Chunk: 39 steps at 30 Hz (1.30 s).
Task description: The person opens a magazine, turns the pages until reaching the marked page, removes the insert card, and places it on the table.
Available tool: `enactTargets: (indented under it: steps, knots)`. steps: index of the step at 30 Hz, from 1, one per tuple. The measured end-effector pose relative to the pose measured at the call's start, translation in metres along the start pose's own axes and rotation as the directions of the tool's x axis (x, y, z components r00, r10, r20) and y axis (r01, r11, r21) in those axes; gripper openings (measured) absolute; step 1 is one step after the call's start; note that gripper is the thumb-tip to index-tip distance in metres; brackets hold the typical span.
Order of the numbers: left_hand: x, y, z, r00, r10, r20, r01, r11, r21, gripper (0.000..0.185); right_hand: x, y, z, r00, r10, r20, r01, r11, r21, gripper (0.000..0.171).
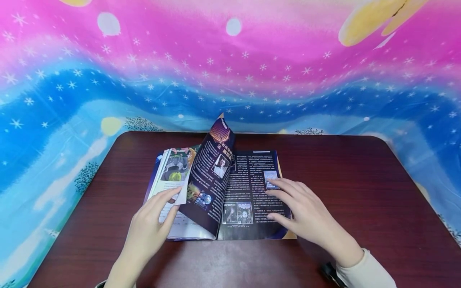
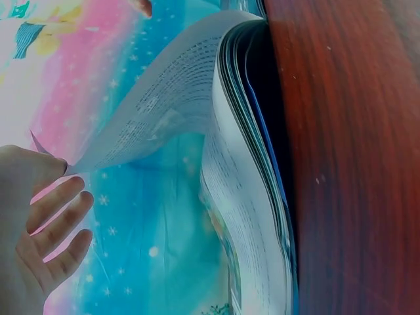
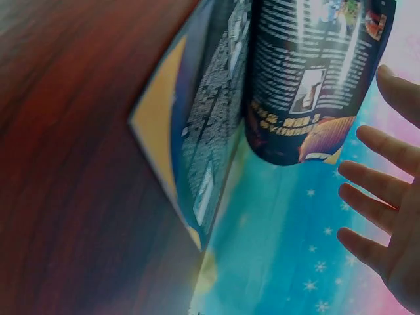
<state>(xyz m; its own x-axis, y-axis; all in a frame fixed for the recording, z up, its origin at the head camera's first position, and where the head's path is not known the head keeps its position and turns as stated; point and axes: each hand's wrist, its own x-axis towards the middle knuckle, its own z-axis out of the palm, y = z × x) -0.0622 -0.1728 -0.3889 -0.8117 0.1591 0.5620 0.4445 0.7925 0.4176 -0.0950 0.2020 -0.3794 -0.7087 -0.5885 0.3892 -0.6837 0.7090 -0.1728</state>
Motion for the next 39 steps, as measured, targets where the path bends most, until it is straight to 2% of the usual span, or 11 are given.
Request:
enactTargets:
  steps: [7,11,20,29,34,39]
  knots:
    - [-0.008,-0.007,-0.006,0.998,-0.061,-0.030,0.063,0.997,0.051,0.057,-0.011,0.009,0.006,0.999,-0.005,0.039,0.006,1.000,-0.021,0.054]
    - [-0.012,-0.012,-0.011,0.997,-0.069,-0.026,0.071,0.994,0.079,0.061,-0.016,0.013,0.008,0.996,0.016,0.093,-0.013,1.000,-0.028,0.052]
    - [-0.022,-0.022,-0.017,0.991,-0.114,0.068,0.103,0.984,0.148,0.066,-0.025,0.017,0.009,0.971,0.073,0.229,-0.070,0.997,-0.023,0.054]
    - [-0.032,-0.029,-0.019,0.979,-0.166,0.121,0.143,0.974,0.176,0.068,-0.032,0.023,0.013,0.952,0.101,0.288,-0.100,0.995,-0.017,0.057]
    - [-0.035,-0.032,-0.021,0.956,-0.232,0.178,0.197,0.961,0.193,0.068,-0.034,0.025,0.014,0.944,0.112,0.311,-0.113,0.993,-0.016,0.059]
    - [-0.035,-0.034,-0.022,0.908,-0.320,0.270,0.262,0.937,0.230,0.070,-0.036,0.027,0.015,0.936,0.116,0.332,-0.117,0.993,-0.018,0.060]
